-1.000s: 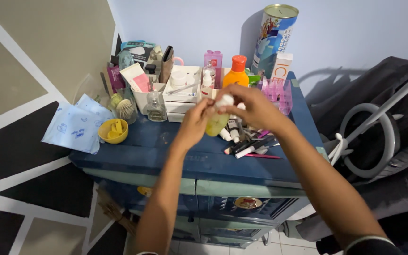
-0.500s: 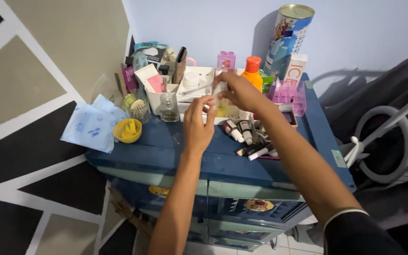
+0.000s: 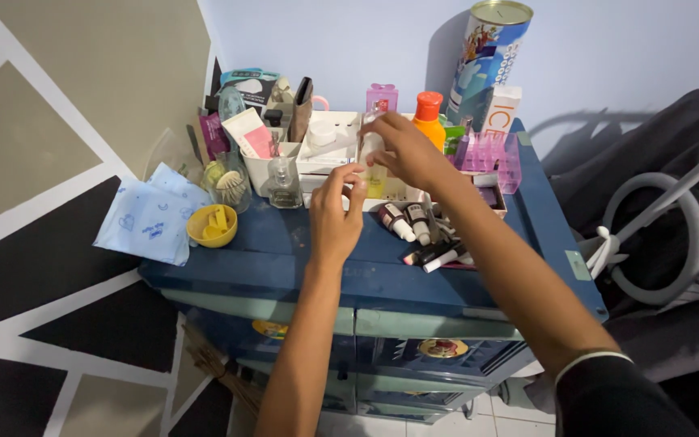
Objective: The person organizes toiletries and cosmetics on a blue storage unit, then wipes the surface with a tissue. They move a fan, pick up two glasses, and walk toward another room.
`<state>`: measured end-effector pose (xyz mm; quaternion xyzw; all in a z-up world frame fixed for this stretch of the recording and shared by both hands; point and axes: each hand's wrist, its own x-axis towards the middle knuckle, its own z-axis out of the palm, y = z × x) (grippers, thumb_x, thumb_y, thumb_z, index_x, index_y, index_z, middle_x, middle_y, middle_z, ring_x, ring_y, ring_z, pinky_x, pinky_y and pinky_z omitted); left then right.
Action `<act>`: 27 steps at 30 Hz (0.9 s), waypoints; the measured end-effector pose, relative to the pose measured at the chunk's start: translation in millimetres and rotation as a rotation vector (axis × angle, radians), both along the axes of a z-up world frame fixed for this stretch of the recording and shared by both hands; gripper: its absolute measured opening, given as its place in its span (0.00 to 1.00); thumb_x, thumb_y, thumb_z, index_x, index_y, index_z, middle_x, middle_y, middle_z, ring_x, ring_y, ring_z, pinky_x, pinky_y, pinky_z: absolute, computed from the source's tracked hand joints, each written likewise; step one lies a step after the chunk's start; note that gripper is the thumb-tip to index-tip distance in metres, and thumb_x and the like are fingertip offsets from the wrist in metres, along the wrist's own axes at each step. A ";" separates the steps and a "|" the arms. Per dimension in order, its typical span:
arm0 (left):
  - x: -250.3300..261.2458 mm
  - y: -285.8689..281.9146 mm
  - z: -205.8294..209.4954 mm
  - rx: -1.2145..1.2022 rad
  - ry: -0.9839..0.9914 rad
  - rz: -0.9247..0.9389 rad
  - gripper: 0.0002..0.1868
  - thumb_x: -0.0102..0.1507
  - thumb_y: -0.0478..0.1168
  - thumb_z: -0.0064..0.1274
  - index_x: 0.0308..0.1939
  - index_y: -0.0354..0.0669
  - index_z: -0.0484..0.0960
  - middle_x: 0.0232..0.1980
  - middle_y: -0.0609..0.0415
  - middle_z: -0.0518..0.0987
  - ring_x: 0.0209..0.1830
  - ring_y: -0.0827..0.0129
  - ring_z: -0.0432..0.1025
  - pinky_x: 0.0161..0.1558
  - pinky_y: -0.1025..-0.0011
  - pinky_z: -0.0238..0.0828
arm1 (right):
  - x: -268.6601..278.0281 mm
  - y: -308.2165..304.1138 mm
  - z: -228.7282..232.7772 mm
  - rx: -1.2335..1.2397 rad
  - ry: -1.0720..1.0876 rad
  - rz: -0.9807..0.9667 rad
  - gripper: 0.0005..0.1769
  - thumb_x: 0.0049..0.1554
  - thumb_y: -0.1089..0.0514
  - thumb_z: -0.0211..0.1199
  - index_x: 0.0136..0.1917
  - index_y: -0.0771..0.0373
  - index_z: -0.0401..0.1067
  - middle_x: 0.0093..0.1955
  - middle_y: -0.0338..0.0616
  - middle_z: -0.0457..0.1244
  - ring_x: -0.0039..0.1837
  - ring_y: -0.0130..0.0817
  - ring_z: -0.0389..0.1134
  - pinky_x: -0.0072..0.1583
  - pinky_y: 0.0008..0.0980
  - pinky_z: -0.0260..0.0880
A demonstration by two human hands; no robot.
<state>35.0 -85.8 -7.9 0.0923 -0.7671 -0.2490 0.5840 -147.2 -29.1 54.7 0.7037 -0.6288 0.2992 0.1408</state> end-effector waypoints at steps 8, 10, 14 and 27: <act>-7.9 -4.1 -12.9 -0.182 -0.194 -0.002 0.13 0.65 0.36 0.54 0.52 0.56 0.82 0.44 0.61 0.82 0.38 0.59 0.78 0.45 0.62 0.72 | -17.8 47.5 -11.2 0.049 0.189 -0.249 0.10 0.58 0.57 0.62 0.54 0.56 0.69 0.45 0.51 0.64 0.50 0.59 0.70 0.52 0.54 0.70; -11.2 0.7 -19.5 -0.310 -0.381 -0.020 0.19 0.62 0.31 0.53 0.52 0.59 0.84 0.48 0.63 0.80 0.45 0.57 0.76 0.49 0.60 0.71 | -20.6 64.9 -16.4 0.281 0.195 -0.271 0.11 0.55 0.57 0.60 0.52 0.56 0.72 0.43 0.54 0.70 0.50 0.61 0.72 0.54 0.58 0.72; -13.7 6.8 -30.6 -0.267 -0.754 -0.088 0.22 0.60 0.28 0.55 0.56 0.55 0.82 0.59 0.59 0.73 0.64 0.57 0.64 0.59 0.55 0.63 | -11.4 92.1 -6.8 0.685 0.219 -0.248 0.18 0.52 0.47 0.58 0.56 0.47 0.71 0.59 0.41 0.67 0.65 0.54 0.68 0.63 0.57 0.69; -15.5 -10.5 -34.3 -0.136 -0.698 0.139 0.23 0.65 0.51 0.58 0.61 0.50 0.75 0.56 0.53 0.72 0.59 0.52 0.70 0.55 0.50 0.72 | -2.3 78.9 -23.1 0.711 0.453 -0.247 0.27 0.52 0.40 0.70 0.65 0.34 0.71 0.64 0.35 0.64 0.69 0.43 0.65 0.71 0.54 0.58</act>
